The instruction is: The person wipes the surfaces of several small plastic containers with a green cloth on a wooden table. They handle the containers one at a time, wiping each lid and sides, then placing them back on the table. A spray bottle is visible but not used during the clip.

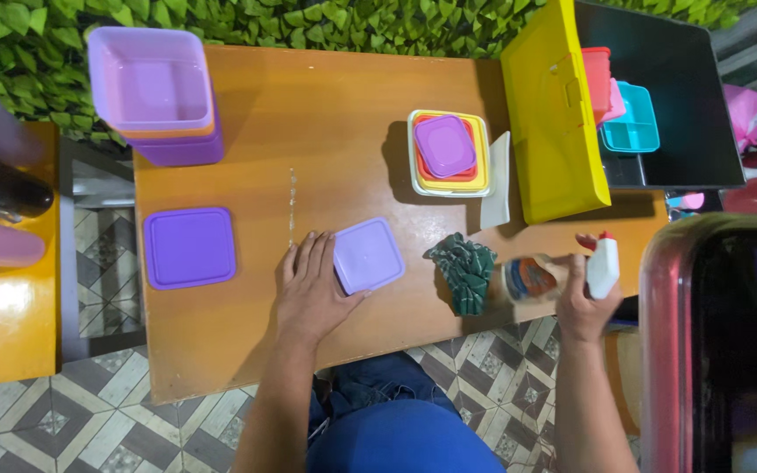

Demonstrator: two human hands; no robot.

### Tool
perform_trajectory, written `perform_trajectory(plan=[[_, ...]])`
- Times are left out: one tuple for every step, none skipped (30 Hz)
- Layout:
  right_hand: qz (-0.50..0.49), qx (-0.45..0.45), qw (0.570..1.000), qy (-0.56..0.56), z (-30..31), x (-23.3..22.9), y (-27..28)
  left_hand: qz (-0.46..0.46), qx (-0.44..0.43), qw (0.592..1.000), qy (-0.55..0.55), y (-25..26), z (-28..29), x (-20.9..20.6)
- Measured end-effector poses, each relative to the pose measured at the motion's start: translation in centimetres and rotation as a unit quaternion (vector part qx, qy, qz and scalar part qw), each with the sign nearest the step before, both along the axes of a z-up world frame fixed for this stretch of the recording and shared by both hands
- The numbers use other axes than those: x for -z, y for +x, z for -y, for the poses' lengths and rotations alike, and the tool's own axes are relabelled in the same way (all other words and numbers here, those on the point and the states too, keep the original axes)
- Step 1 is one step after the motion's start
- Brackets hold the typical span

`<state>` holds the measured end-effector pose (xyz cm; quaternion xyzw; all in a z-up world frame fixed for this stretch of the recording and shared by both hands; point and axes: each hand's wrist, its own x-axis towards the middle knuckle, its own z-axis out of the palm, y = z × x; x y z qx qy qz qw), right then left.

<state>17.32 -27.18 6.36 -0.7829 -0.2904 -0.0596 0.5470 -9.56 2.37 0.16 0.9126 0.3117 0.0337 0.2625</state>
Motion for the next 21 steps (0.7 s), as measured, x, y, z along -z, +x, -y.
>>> perform_trajectory(plan=[[0.037, -0.003, 0.999, -0.023, -0.1, -0.8, -0.6, -0.005, 0.001, 1.000, -0.001, 0.1, -0.1, 0.1], [0.004, -0.021, 1.000, -0.011, 0.0, -1.7, -1.4, -0.009, 0.004, 1.000, -0.002, 0.1, -0.1, 0.2], [-0.029, -0.039, 0.999, 0.000, 0.4, -2.8, -2.5, -0.015, 0.001, 1.000, -0.002, 0.0, -0.2, 0.3], [-0.061, -0.056, 0.996, 0.012, 0.3, -3.5, -3.6, -0.019, 0.000, 1.000, -0.001, 0.1, -0.2, 0.4], [-0.101, -0.069, 0.992, -0.018, -0.2, -3.8, -4.9, -0.024, -0.001, 1.000, -0.001, 0.1, -0.1, 0.5], [-0.139, -0.081, 0.986, -0.047, -0.6, -4.3, -6.2, -0.026, -0.001, 1.000, 0.000, 0.1, -0.1, 0.6], [-0.178, -0.093, 0.977, -0.076, -1.3, -4.6, -7.3, -0.027, 0.000, 1.000, 0.000, 0.1, 0.0, 0.6], [-0.217, -0.086, 0.961, -0.149, -2.2, -4.6, -8.6, -0.029, 0.001, 1.000, 0.002, 0.0, -0.1, 0.5], [-0.254, -0.080, 0.938, -0.221, -3.2, -4.3, -10.0, -0.026, 0.002, 1.000, 0.006, 0.0, -0.1, 0.5], [-0.301, -0.091, 0.919, -0.239, -4.5, -3.8, -11.2, -0.024, 0.004, 1.000, 0.010, 0.0, 0.0, 0.5], [-0.347, -0.102, 0.897, -0.255, -5.7, -3.2, -12.1, -0.021, 0.005, 1.000, 0.014, 0.0, 0.0, 0.6], [-0.339, -0.111, 0.895, -0.268, -6.8, -2.6, -12.9, -0.012, 0.005, 1.000, 0.015, 0.0, 0.0, 0.7], [-0.332, -0.121, 0.893, -0.280, -7.7, -1.9, -13.6, -0.003, 0.004, 1.000, 0.016, -0.1, 0.0, 0.8], [-0.324, -0.130, 0.890, -0.293, -8.3, -1.5, -14.0, 0.005, 0.004, 1.000, 0.016, -0.1, 0.1, 0.9], [-0.324, -0.149, 0.894, -0.270, -8.9, -1.0, -14.2, 0.000, 0.004, 1.000, 0.017, -0.1, 0.2, 1.0], [-0.325, -0.168, 0.898, -0.246, -9.7, -0.5, -14.1, -0.006, 0.004, 1.000, 0.018, 0.0, 0.2, 1.1], [-0.324, -0.187, 0.900, -0.222, -10.2, -0.2, -14.1, -0.012, 0.003, 1.000, 0.019, 0.0, 0.2, 1.1], [-0.305, -0.195, 0.901, -0.238, -10.4, 0.0, -14.0, -0.012, 0.003, 1.000, 0.019, 0.0, 0.2, 1.1], [-0.285, -0.204, 0.901, -0.255, -10.6, 0.1, -13.9, -0.012, 0.003, 1.000, 0.019, 0.0, 0.2, 1.1], [-0.264, -0.212, 0.901, -0.271, -10.7, 0.1, -13.8, -0.012, 0.002, 1.000, 0.018, 0.0, 0.2, 1.1], [-0.293, -0.191, 0.899, -0.264, -10.7, 0.0, -13.8, -0.009, 0.002, 1.000, 0.017, 0.0, 0.1, 1.1]])
